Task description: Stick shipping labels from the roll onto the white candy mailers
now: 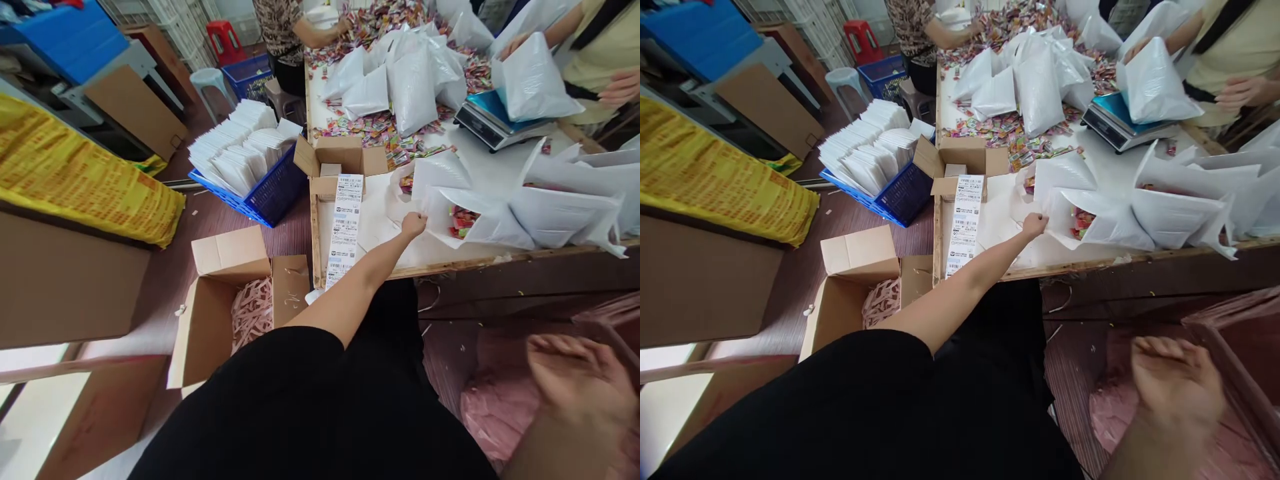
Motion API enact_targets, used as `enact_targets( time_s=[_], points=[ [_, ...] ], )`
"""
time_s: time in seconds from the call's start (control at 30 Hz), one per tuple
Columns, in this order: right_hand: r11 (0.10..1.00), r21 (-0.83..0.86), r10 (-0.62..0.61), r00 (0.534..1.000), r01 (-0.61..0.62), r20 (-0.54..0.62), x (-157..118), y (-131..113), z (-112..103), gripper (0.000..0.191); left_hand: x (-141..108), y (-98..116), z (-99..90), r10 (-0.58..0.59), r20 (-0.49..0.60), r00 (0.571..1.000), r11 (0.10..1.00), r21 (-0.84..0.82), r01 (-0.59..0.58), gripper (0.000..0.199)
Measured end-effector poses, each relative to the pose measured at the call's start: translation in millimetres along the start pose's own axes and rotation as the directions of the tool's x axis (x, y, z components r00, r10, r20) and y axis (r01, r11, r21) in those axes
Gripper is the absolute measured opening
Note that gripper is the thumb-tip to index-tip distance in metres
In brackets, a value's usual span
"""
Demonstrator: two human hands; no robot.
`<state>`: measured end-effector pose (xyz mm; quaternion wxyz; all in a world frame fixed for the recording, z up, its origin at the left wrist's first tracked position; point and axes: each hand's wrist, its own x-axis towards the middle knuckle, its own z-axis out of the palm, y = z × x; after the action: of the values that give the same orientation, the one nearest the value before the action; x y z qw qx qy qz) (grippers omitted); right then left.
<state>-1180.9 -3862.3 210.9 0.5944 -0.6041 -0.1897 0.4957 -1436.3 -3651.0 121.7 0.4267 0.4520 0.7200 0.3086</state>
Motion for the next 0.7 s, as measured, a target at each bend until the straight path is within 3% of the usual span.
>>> enact_targets(
  time_s=[0.1,0.17,0.23,0.37,0.43,0.5,0.57,0.6,0.63,0.7],
  points=[
    [0.979,0.014,0.204,0.977,-0.206,0.067,1,25,18,0.025,-33,7,-3.2,0.167,-0.071,0.983,0.985,-0.018,-0.169,0.039],
    [0.95,-0.057,0.311,0.937,-0.305,0.162,6,45,41,0.042,-76,1,-13.0,0.317,-0.117,0.941,0.94,-0.091,-0.328,0.041],
    [0.942,-0.087,0.335,0.9,-0.323,0.28,10,63,63,0.054,-128,-16,-27.8,0.38,-0.173,0.909,0.9,-0.159,-0.407,0.044],
    [0.956,-0.143,0.293,0.845,-0.255,0.448,12,96,90,0.05,-221,-72,-55.4,0.348,-0.27,0.898,0.918,-0.096,-0.385,0.05],
    [0.948,-0.222,0.307,0.838,-0.228,0.451,13,111,90,0.049,-250,-100,-60.7,0.274,-0.182,0.944,0.948,-0.111,-0.297,0.047],
    [0.933,-0.318,0.301,0.843,-0.165,0.446,17,119,86,0.052,-268,-122,-62.3,0.17,-0.003,0.985,0.974,-0.15,-0.168,0.041],
    [0.923,-0.383,0.148,0.897,0.026,0.417,18,114,80,0.056,-276,-137,-66.2,0.097,0.193,0.976,0.974,-0.222,-0.052,0.036],
    [0.898,-0.404,-0.008,0.922,0.177,0.387,16,107,77,0.056,-277,-142,-70.3,0.081,0.274,0.958,0.957,-0.291,0.002,0.037],
    [0.84,-0.422,-0.197,0.915,0.343,0.353,10,97,77,0.053,-276,-144,-76.1,0.073,0.328,0.942,0.922,-0.382,0.062,0.043],
    [0.662,-0.44,-0.487,0.794,0.607,0.364,-10,79,82,0.04,-270,-146,-91.3,0.034,0.344,0.938,0.8,-0.572,0.181,0.061]
  ],
)
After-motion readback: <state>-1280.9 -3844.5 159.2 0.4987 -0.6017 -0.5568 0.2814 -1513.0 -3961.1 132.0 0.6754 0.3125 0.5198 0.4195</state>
